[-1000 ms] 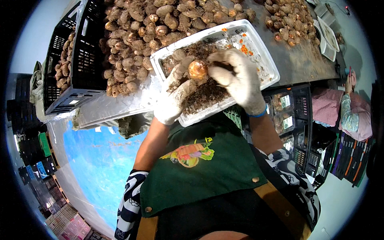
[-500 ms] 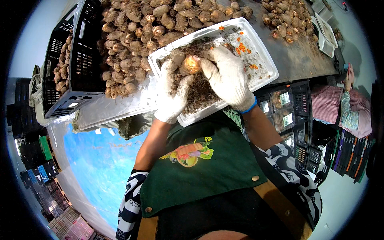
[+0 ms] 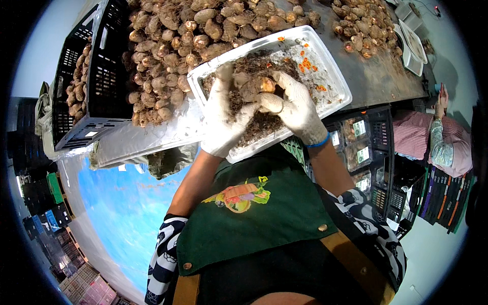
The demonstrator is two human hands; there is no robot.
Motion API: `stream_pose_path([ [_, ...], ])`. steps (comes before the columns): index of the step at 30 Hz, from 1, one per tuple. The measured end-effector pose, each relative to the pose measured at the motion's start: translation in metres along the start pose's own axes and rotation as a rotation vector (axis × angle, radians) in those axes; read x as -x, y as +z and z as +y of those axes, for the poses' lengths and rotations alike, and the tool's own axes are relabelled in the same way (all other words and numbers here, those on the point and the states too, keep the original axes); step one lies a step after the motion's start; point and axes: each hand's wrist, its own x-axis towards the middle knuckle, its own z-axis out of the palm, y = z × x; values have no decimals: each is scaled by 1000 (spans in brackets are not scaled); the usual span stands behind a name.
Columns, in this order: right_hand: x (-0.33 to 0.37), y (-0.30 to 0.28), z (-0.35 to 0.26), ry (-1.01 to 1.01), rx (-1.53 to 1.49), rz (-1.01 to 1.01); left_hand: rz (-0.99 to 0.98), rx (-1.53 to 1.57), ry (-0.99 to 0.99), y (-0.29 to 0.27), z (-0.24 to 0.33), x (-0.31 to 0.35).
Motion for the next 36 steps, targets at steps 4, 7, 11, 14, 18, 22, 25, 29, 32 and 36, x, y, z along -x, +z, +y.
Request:
stream_pose_path([
  [4, 0, -3, 2, -124, 207, 50, -24, 211, -52, -3, -1, -14],
  [7, 3, 0, 7, -120, 362, 80, -179, 253, -104, 3, 13, -28],
  [11, 5, 0, 18, -63, 52, 131, 226, 307, -233, 15, 9, -36],
  [14, 9, -6, 4, 25, -105, 190, 167, 620, -461, -4, -30, -35],
  [18, 4, -24, 2, -9, 93, 143, 116, 357, -362, 4, -11, -22],
  [22, 6, -26, 18, -31, 126, 194, -177, 482, -334, 23, 24, -39],
  [25, 5, -30, 12, -29, 237, 148, -46, 559, -407, 27, 8, -43],
  [29, 14, -25, 13, 60, -308, 143, 151, 519, -493, 26, -13, -54],
  [32, 15, -29, 17, 68, -535, 172, 116, 579, -495, 23, -26, -48],
  [36, 8, -37, 22, 31, -197, 196, -232, 279, -385, 27, -18, -33],
])
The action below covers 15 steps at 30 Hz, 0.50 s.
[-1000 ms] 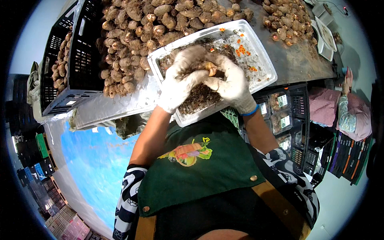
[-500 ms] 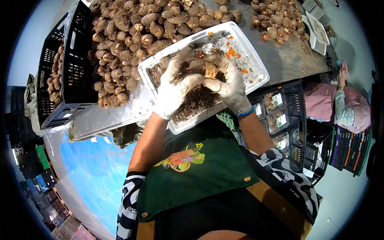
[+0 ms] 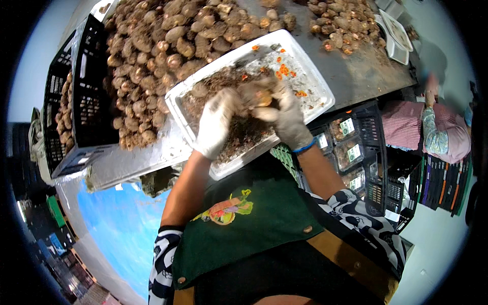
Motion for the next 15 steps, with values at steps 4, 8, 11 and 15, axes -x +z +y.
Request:
stream_pose_path([
  [4, 0, -31, 39, 68, 499, -57, 75, -268, 71, 15, -1, 0],
  [8, -7, -37, 22, -76, -59, 96, 135, -85, -161, 16, -6, 6],
  [11, -33, -77, -11, -53, -168, 284, 161, -924, 63, 4, -2, 11],
  [15, -104, -189, -24, 312, -844, 818, 153, -867, 396, -3, -8, 19],
])
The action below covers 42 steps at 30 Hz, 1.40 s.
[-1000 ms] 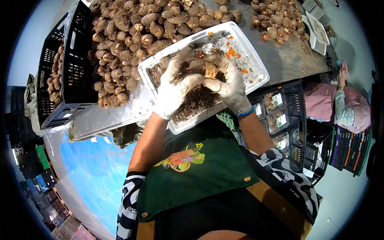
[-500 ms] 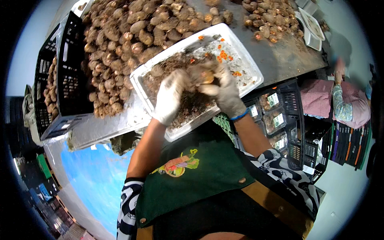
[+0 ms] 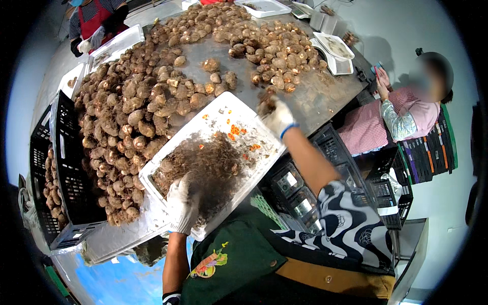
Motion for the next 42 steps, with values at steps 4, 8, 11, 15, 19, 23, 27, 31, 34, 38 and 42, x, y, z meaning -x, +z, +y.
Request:
stream_pose_path([
  [4, -69, 40, -82, -220, 58, -129, -46, 226, -197, -7, -11, 12],
  [8, -57, 92, -94, -378, 231, -296, 34, 245, -428, -17, 19, 10],
  [11, -37, 89, -31, -313, 513, -206, -170, 120, 98, -24, -5, 9],
  [15, -15, 56, 64, -266, 847, -402, -76, 119, -100, -15, 3, 15],
  [19, 38, 76, 152, -420, 1409, -633, -55, 368, -228, -21, -10, 22],
  [23, 36, 116, 210, -746, 1864, -836, -23, 249, -69, -35, -15, 20],
  [27, 33, 141, 271, -1032, 2040, -947, 3, 353, -208, -46, -13, 31],
  [31, 36, 150, 311, -1186, 2371, -1001, 34, 345, -245, -52, -20, 35],
  [34, 28, 154, 323, -1176, 2421, -1012, 37, 450, -345, -58, -21, 41],
  [38, 44, 160, 296, -1012, 2259, -951, 147, 531, -449, -61, -31, 49],
  [42, 59, 132, 251, -468, 1583, -849, 253, 563, -554, -64, -39, 45],
])
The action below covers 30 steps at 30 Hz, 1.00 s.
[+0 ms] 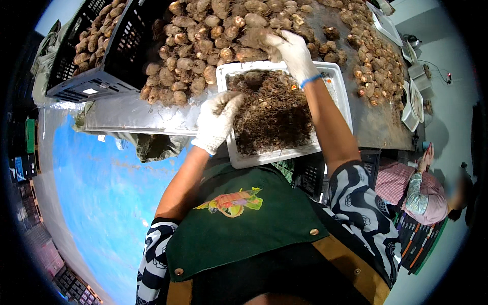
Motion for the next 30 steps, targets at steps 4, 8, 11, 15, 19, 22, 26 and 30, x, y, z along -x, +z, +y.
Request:
stream_pose_path([
  [4, 78, -20, -16, 195, -713, -177, -48, 321, 86, 18, 11, -12],
  [8, 132, -17, -20, -118, -413, -147, -105, -244, 602, 25, 31, -21],
  [11, 156, -24, -12, 23, -656, -156, -300, 110, 333, 33, 27, -19],
  [15, 174, -29, -11, -49, -873, -86, -388, 661, -51, 50, 20, -4],
  [19, 177, -33, -19, -272, -80, 4, -404, 363, 6, 58, 34, 5],
  [22, 180, -25, -14, -27, -414, 6, -372, 220, 158, 65, 29, 8],
  [26, 172, -5, 23, -69, -369, 173, -185, -353, 506, 77, 21, 12],
  [30, 167, -1, 24, 180, -714, 236, -158, -293, 361, 86, 7, 17],
])
